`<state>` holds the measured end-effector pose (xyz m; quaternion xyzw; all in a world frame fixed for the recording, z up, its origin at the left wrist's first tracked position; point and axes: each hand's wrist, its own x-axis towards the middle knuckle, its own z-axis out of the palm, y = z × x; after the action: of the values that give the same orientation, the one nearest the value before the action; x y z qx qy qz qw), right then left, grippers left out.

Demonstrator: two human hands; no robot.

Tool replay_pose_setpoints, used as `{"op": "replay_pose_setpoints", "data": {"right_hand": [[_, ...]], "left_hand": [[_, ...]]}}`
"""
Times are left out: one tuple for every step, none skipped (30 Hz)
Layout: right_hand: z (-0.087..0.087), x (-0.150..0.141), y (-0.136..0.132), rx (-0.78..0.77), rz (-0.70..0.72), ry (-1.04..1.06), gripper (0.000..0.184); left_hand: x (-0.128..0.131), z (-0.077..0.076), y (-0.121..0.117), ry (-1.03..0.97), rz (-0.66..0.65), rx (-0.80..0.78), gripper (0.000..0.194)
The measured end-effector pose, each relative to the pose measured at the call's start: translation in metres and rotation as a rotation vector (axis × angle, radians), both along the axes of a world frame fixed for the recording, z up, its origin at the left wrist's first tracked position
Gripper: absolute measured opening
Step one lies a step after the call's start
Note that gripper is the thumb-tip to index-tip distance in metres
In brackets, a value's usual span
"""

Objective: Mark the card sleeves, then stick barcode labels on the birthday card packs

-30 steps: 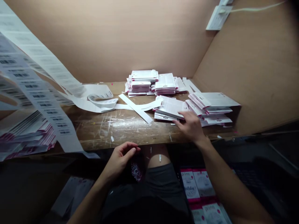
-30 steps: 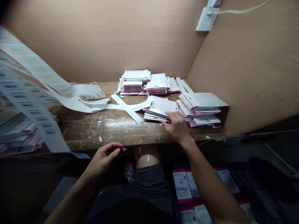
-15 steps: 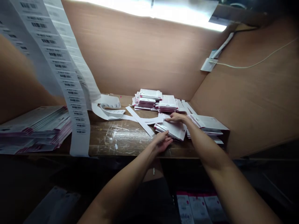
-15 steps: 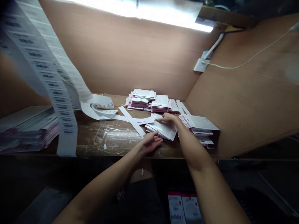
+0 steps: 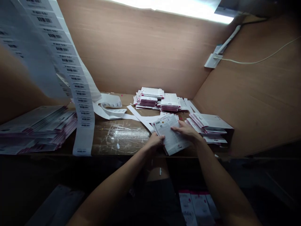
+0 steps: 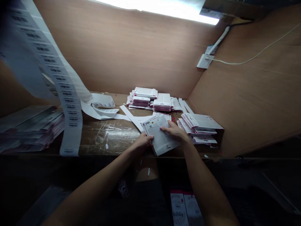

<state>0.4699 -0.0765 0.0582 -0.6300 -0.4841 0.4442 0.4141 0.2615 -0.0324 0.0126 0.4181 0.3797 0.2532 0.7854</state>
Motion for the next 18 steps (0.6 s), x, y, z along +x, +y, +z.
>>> {"op": "replay_pose_setpoints", "data": {"right_hand": [[-0.002, -0.002, -0.001, 0.037, -0.038, 0.056, 0.054], [-0.003, -0.004, 0.0, 0.07, -0.083, 0.078, 0.057], [-0.003, -0.007, 0.001, 0.1, -0.129, 0.078, 0.059], [0.0, -0.01, 0.001, 0.135, -0.166, 0.069, 0.059], [0.004, -0.015, 0.001, 0.181, -0.194, 0.057, 0.059], [0.009, -0.021, -0.002, 0.245, -0.218, 0.042, 0.058], [0.015, -0.029, -0.006, 0.327, -0.238, 0.013, 0.056], [0.021, -0.038, -0.013, 0.425, -0.25, -0.041, 0.051], [0.026, -0.049, -0.022, 0.533, -0.233, -0.129, 0.044], [0.029, -0.061, -0.032, 0.632, -0.187, -0.236, 0.035], [0.031, -0.074, -0.042, 0.716, -0.113, -0.339, 0.026], [0.031, -0.086, -0.051, 0.779, -0.004, -0.432, 0.016], [0.03, -0.097, -0.058, 0.821, 0.122, -0.51, 0.008], [0.028, -0.106, -0.063, 0.845, 0.238, -0.574, 0.002], [0.026, -0.112, -0.065, 0.861, 0.306, -0.622, 0.003], [0.023, -0.117, -0.064, 0.875, 0.304, -0.653, 0.006], [0.02, -0.12, -0.061, 0.885, 0.245, -0.66, 0.012], [0.017, -0.123, -0.055, 0.882, 0.143, -0.614, 0.019]], "left_hand": [[-0.001, 0.002, 0.002, 0.008, -0.002, 0.033, 0.032], [-0.002, 0.005, 0.004, 0.018, 0.004, 0.066, 0.034], [-0.003, 0.008, 0.007, 0.029, 0.017, 0.099, 0.036], [-0.005, 0.011, 0.01, 0.043, 0.039, 0.128, 0.038], [-0.01, 0.014, 0.014, 0.058, 0.067, 0.152, 0.038], [-0.017, 0.018, 0.018, 0.075, 0.102, 0.171, 0.038], [-0.028, 0.022, 0.021, 0.092, 0.126, 0.168, 0.039], [-0.043, 0.027, 0.024, 0.1, 0.109, 0.132, 0.045], [-0.059, 0.032, 0.025, 0.09, 0.045, 0.067, 0.054], [-0.078, 0.037, 0.026, 0.057, -0.067, -0.029, 0.064], [-0.097, 0.043, 0.024, -0.007, -0.218, -0.13, 0.072], [-0.115, 0.048, 0.022, -0.084, -0.336, -0.198, 0.076], [-0.131, 0.054, 0.019, -0.153, -0.41, -0.225, 0.075], [-0.145, 0.059, 0.015, -0.205, -0.425, -0.201, 0.071], [-0.155, 0.064, 0.011, -0.234, -0.381, -0.14, 0.068], [-0.163, 0.068, 0.008, -0.243, -0.305, -0.059, 0.066], [-0.168, 0.071, 0.007, -0.241, -0.211, 0.034, 0.066], [-0.172, 0.072, 0.007, -0.233, -0.117, 0.137, 0.067]]}}
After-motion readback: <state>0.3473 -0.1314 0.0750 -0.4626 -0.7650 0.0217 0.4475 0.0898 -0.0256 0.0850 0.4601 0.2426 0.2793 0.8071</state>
